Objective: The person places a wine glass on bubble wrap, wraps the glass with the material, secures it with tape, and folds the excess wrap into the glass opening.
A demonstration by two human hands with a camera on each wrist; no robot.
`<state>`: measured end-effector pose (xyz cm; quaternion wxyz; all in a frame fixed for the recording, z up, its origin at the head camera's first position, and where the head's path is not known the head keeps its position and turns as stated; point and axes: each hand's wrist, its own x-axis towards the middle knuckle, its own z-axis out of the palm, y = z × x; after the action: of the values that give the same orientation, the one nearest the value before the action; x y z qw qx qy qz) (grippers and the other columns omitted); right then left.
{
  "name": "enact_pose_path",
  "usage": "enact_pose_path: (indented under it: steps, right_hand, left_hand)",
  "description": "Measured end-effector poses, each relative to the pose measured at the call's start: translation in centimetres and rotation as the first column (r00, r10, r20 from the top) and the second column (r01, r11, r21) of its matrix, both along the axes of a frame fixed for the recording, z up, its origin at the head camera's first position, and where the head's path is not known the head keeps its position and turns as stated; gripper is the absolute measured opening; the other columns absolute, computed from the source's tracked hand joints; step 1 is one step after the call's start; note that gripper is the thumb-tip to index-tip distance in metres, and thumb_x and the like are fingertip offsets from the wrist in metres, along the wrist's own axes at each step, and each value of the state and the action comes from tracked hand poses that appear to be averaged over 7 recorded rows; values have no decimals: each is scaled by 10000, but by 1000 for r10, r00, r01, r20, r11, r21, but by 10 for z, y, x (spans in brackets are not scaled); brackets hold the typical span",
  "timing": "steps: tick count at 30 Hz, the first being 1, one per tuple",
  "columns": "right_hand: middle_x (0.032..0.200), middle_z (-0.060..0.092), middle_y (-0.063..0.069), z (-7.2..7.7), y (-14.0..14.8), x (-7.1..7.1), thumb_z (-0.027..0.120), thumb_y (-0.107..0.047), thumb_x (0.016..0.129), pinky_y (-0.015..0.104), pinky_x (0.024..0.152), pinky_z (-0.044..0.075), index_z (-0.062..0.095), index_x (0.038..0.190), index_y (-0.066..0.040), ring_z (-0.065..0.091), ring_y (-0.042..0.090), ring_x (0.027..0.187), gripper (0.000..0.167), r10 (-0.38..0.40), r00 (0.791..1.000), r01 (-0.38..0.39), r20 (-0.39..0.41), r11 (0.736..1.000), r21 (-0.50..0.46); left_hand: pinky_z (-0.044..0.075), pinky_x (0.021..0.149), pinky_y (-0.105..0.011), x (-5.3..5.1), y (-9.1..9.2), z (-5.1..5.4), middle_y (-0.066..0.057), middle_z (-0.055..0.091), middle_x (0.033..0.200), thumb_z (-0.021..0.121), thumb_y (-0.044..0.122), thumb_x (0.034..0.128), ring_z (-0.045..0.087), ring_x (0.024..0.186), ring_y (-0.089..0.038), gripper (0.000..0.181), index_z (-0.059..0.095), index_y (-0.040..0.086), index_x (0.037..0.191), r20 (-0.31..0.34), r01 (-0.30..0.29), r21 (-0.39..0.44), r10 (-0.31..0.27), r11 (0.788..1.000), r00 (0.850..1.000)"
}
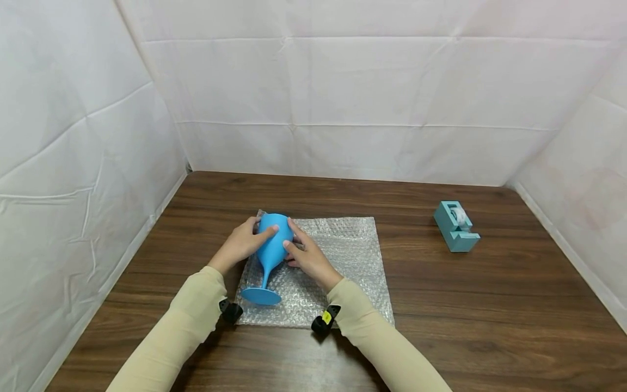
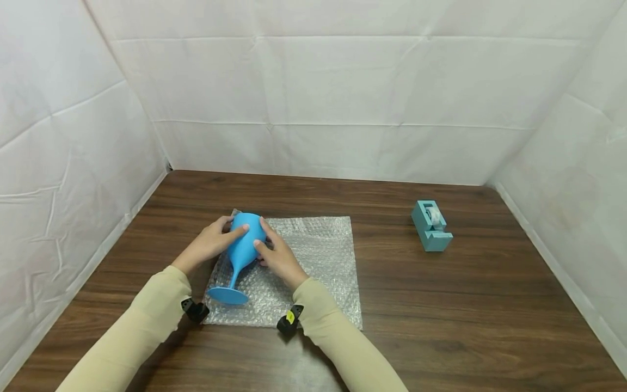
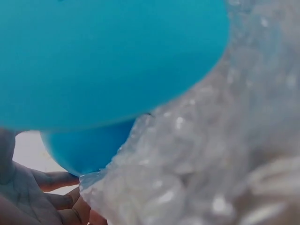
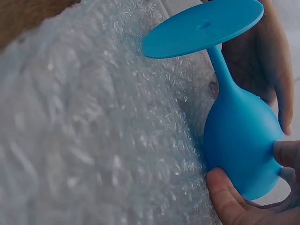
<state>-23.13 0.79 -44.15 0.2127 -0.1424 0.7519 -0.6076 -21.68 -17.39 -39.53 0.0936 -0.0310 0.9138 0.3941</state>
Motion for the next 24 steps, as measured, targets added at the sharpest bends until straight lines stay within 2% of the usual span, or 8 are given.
enact_pose_path:
  steps: [3,10,13,17,24]
  right_hand:
    - [1511,326,208,0,2,0,469,-256,1025,430,931,514,203,1520,-382,593,314,1113,576,-1,1000,1,2,1000,1]
    - [1531,311,190,3,6,0,504,-245,1011,413,939,514,256,1520,-328,565,333,1181,572,-35,999,35,-11,999,21]
    - [1533,319,178,3,8,0,525,-230,1002,398,936,519,274,1515,-312,558,337,1202,577,-48,999,48,-14,999,19]
    - [1529,335,174,2,11,-1,550,-218,989,378,918,531,296,1510,-291,565,333,1208,584,-64,998,64,-18,998,8]
    - [1519,361,166,2,13,-1,574,-198,969,365,901,540,337,1498,-243,614,304,1132,582,-97,995,97,1,995,-22]
  left_hand:
    - [396,1025,-589,2,0,2,-290,321,1501,396,488,1004,392,1333,-464,750,178,-11,1520,6,-4,6,4,1000,1000]
    - [335,1086,-569,4,-4,6,-270,273,1529,300,356,1050,331,1381,-431,615,163,-17,1519,-7,-57,78,57,995,998]
    - [381,1060,-547,5,-6,5,-273,353,1485,291,284,1059,441,1312,-409,558,193,-33,1507,-17,-70,115,73,991,997]
    - [453,997,-507,5,-7,3,-283,480,1386,300,216,1059,596,1137,-377,505,243,-53,1483,-31,-85,174,92,981,995]
    - [465,984,-502,5,-11,0,-278,554,1313,387,138,1032,654,1014,-338,455,335,-56,1440,-33,-102,213,111,972,993]
